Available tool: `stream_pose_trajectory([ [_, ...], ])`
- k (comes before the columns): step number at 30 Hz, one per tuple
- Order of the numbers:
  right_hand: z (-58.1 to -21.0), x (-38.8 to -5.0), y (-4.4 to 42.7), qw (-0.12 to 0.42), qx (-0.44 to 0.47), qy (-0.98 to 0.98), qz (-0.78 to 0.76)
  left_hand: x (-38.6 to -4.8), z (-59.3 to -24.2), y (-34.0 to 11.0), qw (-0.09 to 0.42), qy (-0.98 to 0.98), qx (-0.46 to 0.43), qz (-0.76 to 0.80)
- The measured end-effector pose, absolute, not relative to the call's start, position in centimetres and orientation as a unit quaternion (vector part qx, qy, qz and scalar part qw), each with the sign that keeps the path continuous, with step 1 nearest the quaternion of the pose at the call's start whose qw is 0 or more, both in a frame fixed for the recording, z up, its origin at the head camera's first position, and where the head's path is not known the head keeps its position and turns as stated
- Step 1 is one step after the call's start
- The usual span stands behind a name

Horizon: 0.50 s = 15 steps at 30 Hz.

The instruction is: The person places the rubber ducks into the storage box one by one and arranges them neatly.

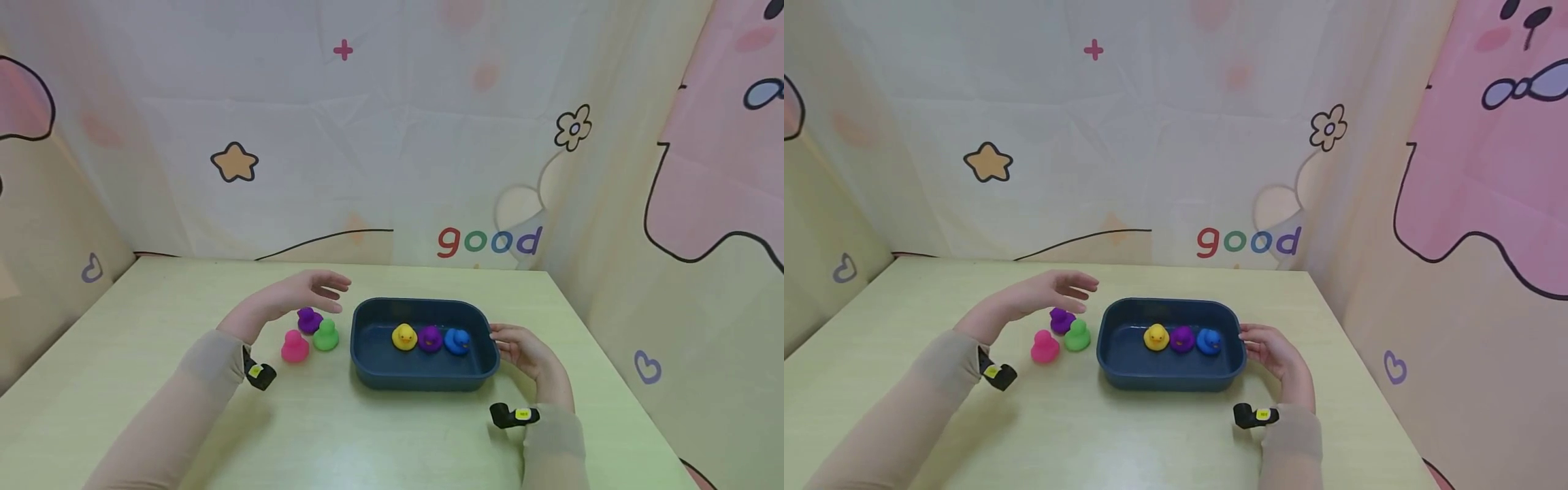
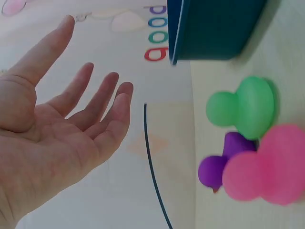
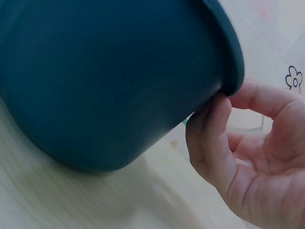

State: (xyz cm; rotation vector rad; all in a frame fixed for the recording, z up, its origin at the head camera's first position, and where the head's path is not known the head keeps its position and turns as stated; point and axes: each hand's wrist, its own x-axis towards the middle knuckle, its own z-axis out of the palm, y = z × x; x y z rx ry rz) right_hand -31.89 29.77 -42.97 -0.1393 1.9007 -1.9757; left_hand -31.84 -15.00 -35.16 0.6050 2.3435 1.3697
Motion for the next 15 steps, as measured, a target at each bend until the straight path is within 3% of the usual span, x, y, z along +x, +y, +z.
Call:
stream_pose_trajectory([
  [15,-43.0,-31.8,29.7,0.196,-0.055,0.675,-0.709,-33.3,-38.4,-19.9,0.131,0.815,0.147,0.545],
])
